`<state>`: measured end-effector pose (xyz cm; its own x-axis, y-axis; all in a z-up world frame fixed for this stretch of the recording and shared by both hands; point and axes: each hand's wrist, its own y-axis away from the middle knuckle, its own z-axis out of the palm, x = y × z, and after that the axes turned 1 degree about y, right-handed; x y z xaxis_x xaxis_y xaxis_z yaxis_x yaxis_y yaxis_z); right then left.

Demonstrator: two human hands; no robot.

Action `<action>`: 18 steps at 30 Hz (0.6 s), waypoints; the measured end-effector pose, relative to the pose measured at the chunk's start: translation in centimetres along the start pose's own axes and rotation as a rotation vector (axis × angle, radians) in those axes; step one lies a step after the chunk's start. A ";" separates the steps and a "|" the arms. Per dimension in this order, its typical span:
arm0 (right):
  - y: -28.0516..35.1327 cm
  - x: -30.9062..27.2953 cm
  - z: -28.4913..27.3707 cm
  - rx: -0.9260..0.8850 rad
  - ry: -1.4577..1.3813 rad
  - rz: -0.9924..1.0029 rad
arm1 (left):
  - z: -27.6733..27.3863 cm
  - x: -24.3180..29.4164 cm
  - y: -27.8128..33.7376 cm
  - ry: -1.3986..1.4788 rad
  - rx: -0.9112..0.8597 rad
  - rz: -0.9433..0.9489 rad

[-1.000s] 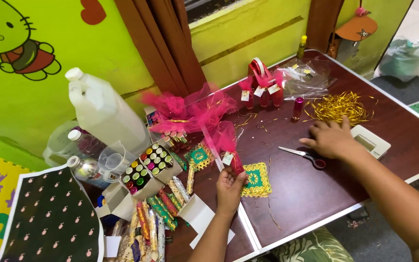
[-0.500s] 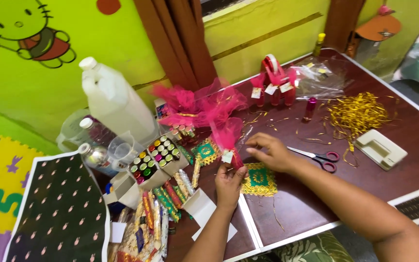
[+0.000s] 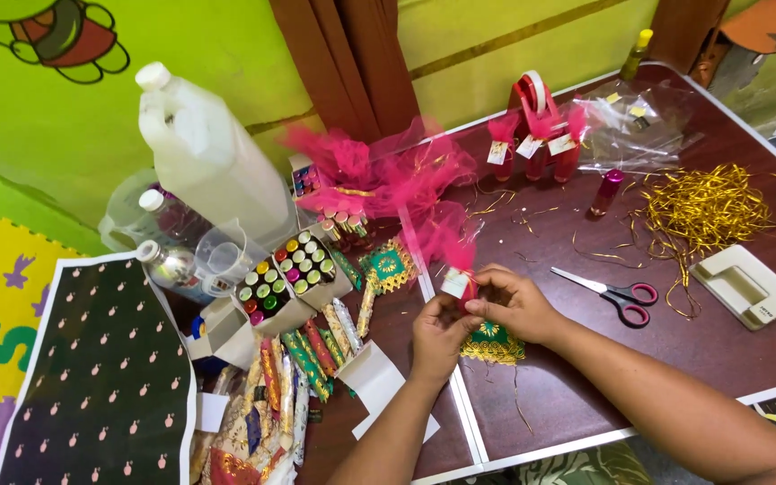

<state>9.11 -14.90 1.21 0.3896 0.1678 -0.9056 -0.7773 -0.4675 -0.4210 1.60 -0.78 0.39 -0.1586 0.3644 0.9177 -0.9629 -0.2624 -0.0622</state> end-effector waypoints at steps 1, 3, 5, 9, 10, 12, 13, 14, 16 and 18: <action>0.1 0.2 -0.1 -0.005 -0.002 0.006 | -0.3 -0.6 -0.1 0.001 0.007 -0.004; 0.2 0.7 -0.2 0.025 0.043 -0.030 | -0.8 -1.7 -0.3 -0.085 0.005 0.010; 0.2 0.3 -0.5 0.017 0.094 -0.038 | -0.8 -1.6 -0.1 -0.114 0.010 0.012; 0.3 0.6 -0.6 0.003 0.178 -0.071 | -0.9 -1.8 -0.4 -0.111 0.031 -0.032; 0.4 0.4 -0.6 0.003 0.177 -0.071 | -0.9 -1.7 -0.1 -0.112 0.031 -0.033; 0.1 -0.1 -0.8 -0.088 0.158 -0.060 | -0.9 -1.3 0.3 -0.244 0.054 0.085; 0.2 0.0 -1.1 -0.087 0.157 -0.062 | -0.9 -1.0 0.4 -0.246 0.053 0.087; 0.3 0.1 -1.4 -0.048 0.071 -0.067 | -0.9 -0.7 0.4 -0.290 0.062 0.146; 0.6 0.4 -1.9 -0.009 -0.016 -0.069 | -1.1 -0.4 0.8 -0.334 0.074 0.201; 0.4 1.0 -2.5 0.130 -0.123 -0.249 | -1.3 -0.4 0.7 -0.570 0.101 0.378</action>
<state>10.41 -17.10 0.23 0.5196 0.3713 -0.7696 -0.7249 -0.2852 -0.6270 0.72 0.09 -0.49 -0.3135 -0.2880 0.9049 -0.8347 -0.3708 -0.4072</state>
